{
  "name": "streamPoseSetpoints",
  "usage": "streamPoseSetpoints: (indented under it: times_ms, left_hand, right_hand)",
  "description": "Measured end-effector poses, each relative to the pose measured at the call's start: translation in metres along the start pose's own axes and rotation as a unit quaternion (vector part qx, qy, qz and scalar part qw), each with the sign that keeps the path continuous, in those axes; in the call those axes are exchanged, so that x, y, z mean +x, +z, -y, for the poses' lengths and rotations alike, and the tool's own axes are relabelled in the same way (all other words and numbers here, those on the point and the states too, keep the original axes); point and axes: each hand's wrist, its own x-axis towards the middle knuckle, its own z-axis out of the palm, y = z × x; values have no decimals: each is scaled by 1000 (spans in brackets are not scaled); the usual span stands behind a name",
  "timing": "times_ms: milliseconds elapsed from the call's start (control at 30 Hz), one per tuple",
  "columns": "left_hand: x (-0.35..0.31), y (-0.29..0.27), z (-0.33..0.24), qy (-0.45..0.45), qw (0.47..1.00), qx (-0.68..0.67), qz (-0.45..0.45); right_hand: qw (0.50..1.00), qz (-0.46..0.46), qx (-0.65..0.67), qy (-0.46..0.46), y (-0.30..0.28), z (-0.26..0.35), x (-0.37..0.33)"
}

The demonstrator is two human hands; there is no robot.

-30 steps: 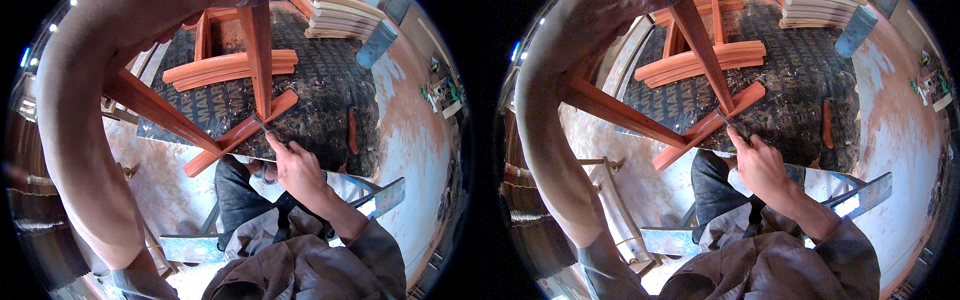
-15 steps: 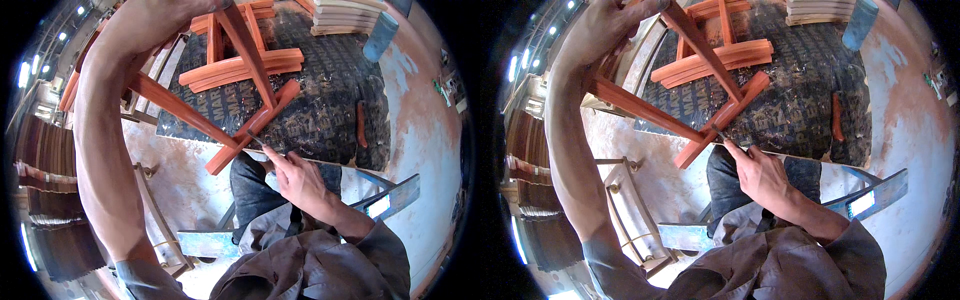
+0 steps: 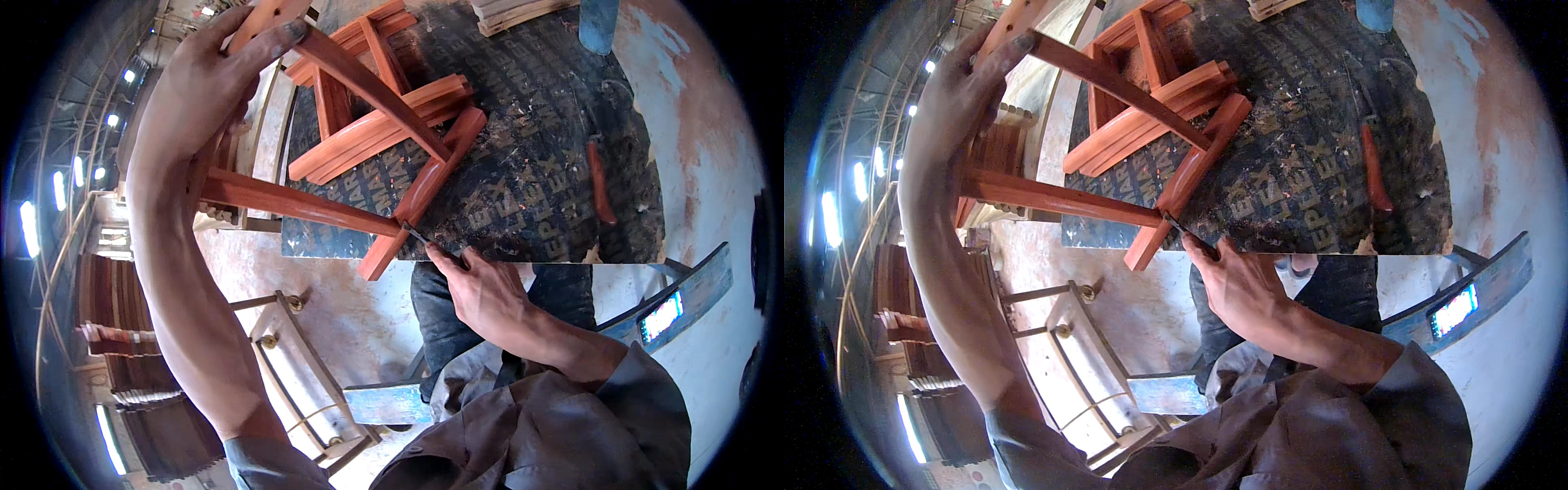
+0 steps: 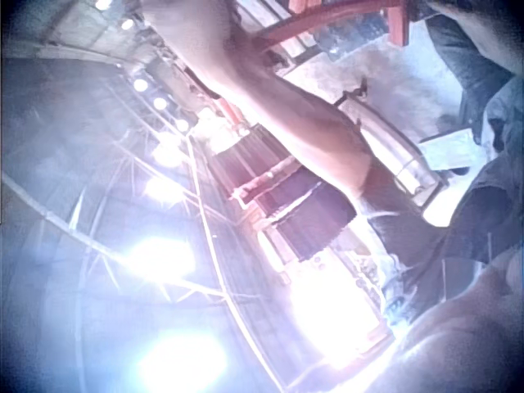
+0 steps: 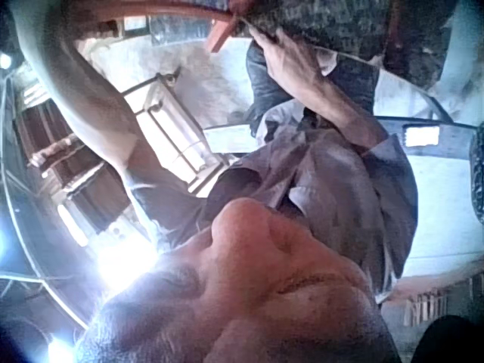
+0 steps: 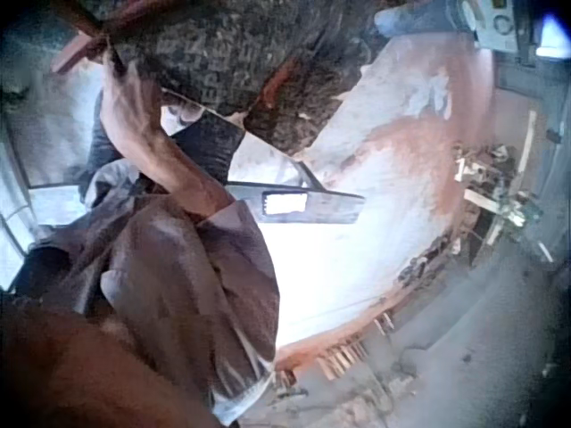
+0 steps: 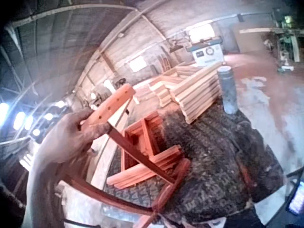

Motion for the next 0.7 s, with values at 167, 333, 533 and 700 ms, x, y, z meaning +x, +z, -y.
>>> streamPoseSetpoints:
  times_ms: [167,333,533,700]
  left_hand:
    - [-6,3,-3,14,999,-31,-6]
    - [0,0,2,38,998,-43,20]
    - [-1,-2,-2,46,999,1,3]
    - [-3,-3,-4,34,999,-23,10]
  right_hand:
    - [999,33,-2,10,-6,0,6]
    - [999,48,14,-9,3,-2,25]
    - [999,31,15,-12,4,-1,28]
    - [998,36,28,-33,-6,-7,24]
